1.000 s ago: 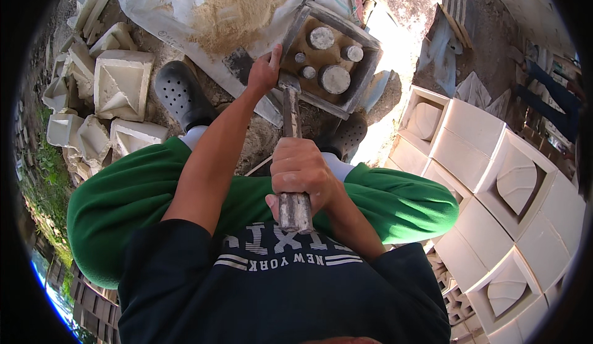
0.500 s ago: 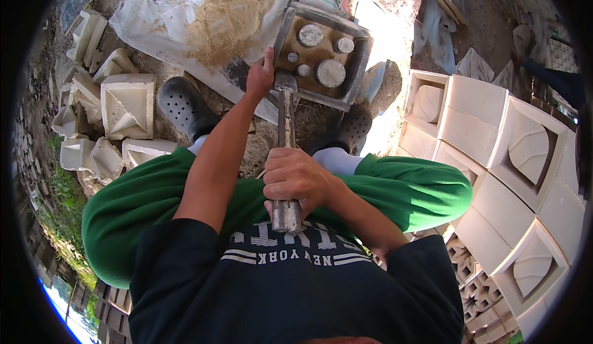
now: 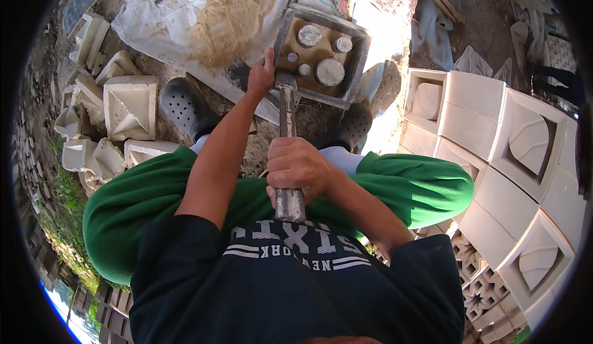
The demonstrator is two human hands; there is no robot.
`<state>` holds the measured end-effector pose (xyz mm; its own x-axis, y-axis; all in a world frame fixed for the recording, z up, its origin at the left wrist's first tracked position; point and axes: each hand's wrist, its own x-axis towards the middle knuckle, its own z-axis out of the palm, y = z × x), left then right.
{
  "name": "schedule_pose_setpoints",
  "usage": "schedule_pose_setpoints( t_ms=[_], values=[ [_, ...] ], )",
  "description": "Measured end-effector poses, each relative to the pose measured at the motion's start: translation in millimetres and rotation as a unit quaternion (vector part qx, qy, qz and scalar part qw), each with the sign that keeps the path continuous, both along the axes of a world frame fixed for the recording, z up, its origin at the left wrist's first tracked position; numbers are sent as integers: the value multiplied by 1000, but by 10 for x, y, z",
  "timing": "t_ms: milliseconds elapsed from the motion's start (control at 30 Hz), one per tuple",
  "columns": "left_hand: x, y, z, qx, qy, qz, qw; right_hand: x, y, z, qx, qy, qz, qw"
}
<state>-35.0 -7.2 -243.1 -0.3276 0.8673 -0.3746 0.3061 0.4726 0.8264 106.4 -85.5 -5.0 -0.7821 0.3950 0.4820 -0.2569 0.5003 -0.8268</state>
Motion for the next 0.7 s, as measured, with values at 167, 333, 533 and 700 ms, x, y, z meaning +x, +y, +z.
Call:
schedule_pose_setpoints(
  t_ms=[167,333,533,700],
  values=[
    [1,-7,90,-44,-6,4,999,16,181,-90,2,-1,-92,996],
    [53,-18,220,-10,43,16,999,484,550,406,-173,154,-229,946],
    [-230,55,513,252,214,-106,938,1151,898,1245,-230,152,-204,939],
    [-136,221,681,292,320,-296,851,1430,1111,1431,-263,149,-228,926]
  ],
)
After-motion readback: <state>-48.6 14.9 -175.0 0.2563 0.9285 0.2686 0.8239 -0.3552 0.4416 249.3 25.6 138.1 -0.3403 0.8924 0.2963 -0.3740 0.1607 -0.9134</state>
